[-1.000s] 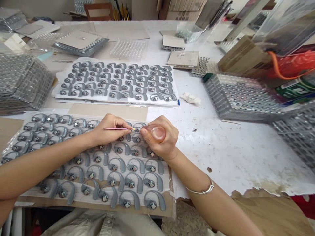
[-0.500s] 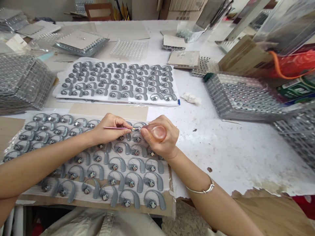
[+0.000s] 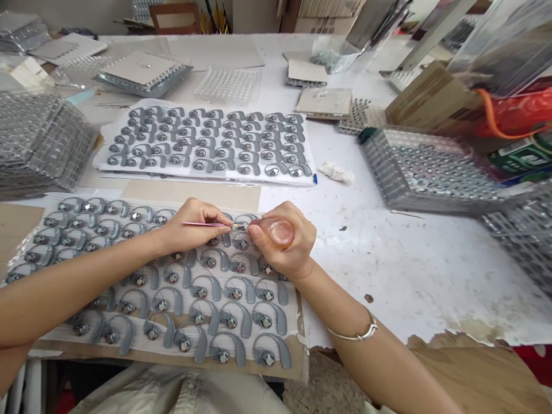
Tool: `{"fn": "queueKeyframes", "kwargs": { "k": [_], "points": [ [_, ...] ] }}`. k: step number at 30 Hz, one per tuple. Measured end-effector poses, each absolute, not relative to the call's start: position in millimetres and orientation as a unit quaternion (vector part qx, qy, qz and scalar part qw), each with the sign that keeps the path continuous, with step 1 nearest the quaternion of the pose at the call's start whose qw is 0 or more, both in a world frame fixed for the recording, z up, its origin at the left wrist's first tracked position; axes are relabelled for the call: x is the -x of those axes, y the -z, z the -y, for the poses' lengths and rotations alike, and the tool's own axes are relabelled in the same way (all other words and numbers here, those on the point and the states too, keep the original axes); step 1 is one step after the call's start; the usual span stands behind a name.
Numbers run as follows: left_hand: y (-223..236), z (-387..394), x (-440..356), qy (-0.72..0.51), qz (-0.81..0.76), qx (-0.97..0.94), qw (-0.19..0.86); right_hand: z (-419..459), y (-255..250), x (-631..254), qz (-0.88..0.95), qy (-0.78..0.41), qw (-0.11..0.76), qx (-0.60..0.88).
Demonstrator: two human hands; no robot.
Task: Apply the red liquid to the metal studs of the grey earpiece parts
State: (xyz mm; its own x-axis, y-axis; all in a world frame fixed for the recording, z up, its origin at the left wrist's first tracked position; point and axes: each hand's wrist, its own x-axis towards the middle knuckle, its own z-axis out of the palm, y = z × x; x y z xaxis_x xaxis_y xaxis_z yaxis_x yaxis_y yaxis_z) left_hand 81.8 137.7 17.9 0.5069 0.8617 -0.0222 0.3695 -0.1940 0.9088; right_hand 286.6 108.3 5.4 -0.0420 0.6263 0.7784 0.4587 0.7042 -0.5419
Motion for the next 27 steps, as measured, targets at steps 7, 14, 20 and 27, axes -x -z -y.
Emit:
{"fn": "queueKeyframes", "kwargs": {
  "k": [7, 14, 20, 27],
  "points": [
    [-17.2, -138.8, -81.9, -0.260, -0.419, -0.729, 0.476, -109.3, -6.1, -285.7, 0.723, -0.075, 0.579, 0.369],
    [-18.5, -137.9, -81.8, -0.255, -0.428, -0.727, 0.472, -109.2, -4.3, -284.1, 0.723, -0.066, 0.577, 0.375],
    [-19.9, -137.4, -85.1, -0.252, -0.457, -0.698, 0.490, -111.6, -7.6, -288.9, 0.631, -0.111, 0.653, 0.405],
    [-34.7, -121.4, -73.5, -0.325, -0.511, -0.674, 0.424, -138.1, -17.4, -333.8, 0.440, -0.309, 0.747, 0.392]
  ]
}}
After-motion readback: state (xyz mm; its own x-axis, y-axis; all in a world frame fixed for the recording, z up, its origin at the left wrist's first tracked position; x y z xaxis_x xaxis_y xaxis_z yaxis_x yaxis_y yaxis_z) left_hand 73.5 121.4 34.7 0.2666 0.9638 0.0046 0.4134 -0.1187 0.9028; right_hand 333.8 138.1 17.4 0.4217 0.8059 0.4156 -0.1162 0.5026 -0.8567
